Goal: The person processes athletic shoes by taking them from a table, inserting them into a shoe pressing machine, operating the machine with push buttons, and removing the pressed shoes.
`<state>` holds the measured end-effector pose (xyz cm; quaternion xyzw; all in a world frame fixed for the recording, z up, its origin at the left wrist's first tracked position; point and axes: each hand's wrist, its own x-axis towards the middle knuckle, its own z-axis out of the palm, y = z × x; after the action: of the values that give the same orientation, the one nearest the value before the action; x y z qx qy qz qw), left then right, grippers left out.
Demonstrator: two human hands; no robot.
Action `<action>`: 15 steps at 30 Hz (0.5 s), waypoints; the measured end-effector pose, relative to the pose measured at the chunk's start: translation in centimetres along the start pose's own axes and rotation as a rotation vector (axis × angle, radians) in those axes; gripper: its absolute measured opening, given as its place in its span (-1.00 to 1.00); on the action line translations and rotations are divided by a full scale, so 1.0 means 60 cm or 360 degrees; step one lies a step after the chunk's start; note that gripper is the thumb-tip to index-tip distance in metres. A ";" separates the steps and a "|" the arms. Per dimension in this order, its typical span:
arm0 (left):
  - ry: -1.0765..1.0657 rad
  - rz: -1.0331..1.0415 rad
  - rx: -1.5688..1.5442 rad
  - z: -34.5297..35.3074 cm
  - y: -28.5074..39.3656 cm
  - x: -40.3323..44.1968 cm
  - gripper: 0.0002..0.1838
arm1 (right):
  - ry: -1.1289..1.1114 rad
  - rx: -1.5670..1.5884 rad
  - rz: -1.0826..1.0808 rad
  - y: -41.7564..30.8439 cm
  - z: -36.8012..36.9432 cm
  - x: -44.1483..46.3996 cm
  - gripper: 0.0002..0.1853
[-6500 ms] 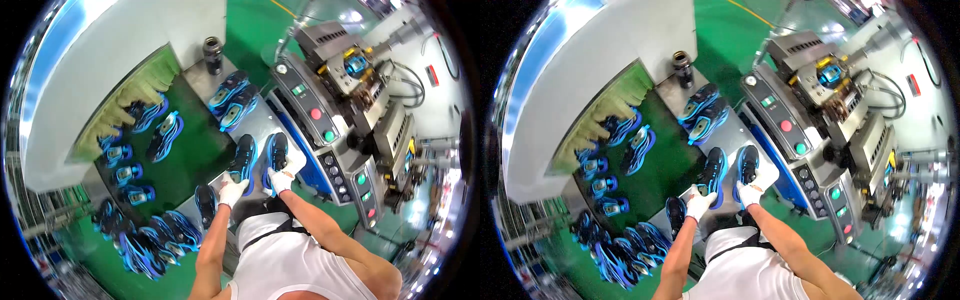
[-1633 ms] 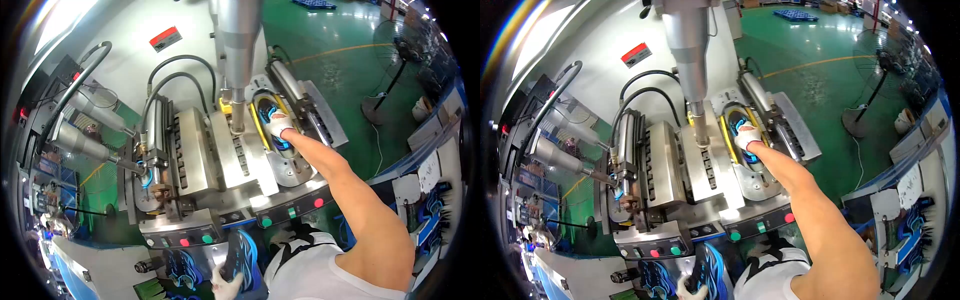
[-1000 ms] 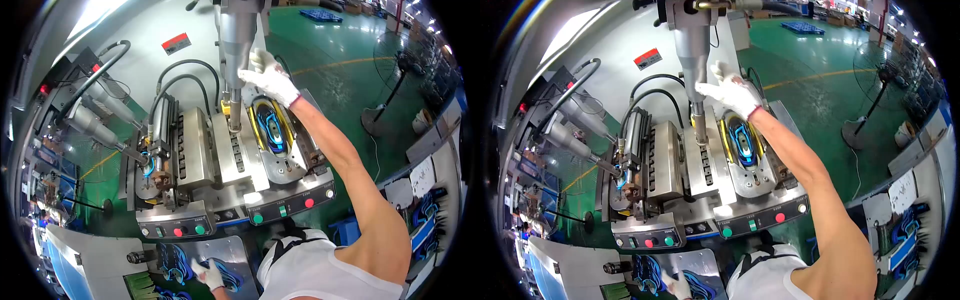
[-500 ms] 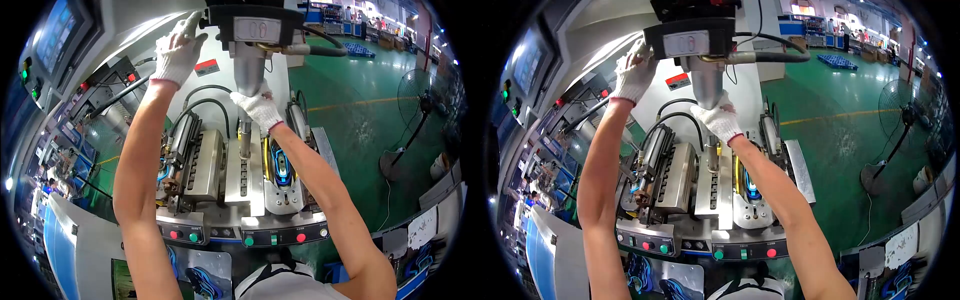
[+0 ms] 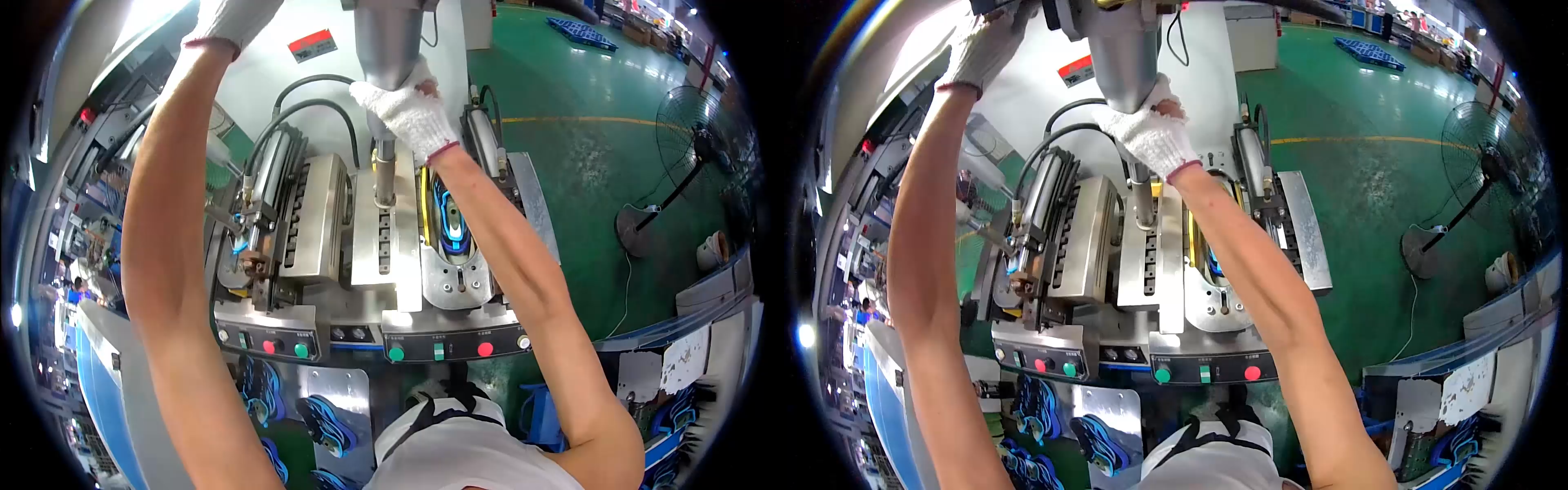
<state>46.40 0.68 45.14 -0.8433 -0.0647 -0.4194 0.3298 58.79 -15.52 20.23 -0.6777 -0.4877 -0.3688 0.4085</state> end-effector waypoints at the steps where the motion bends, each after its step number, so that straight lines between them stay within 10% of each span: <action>1: -0.0383 -0.0303 -0.0132 0.022 -0.006 0.000 -0.54 | 0.0184 -0.0193 -0.0182 0.009 0.014 -0.007 -0.81; 5: 0.0125 0.0050 -0.0006 0.057 -0.026 -0.001 -0.62 | -0.0467 -0.0027 0.0147 -0.011 -0.027 0.003 -0.76; 12: -0.0001 -0.0063 -0.0189 0.061 -0.026 -0.007 -0.63 | 0.0430 -0.0283 -0.0475 0.010 0.016 -0.010 -0.63; 15: -0.0013 0.0287 0.0700 0.047 -0.027 -0.012 -0.64 | -0.0343 -0.0809 -0.0410 -0.031 -0.055 -0.002 -0.51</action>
<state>47.22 3.77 44.19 -0.7553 -0.0803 -0.3607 0.5413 56.62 -18.23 21.76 -0.7259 -0.5022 -0.4539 0.1216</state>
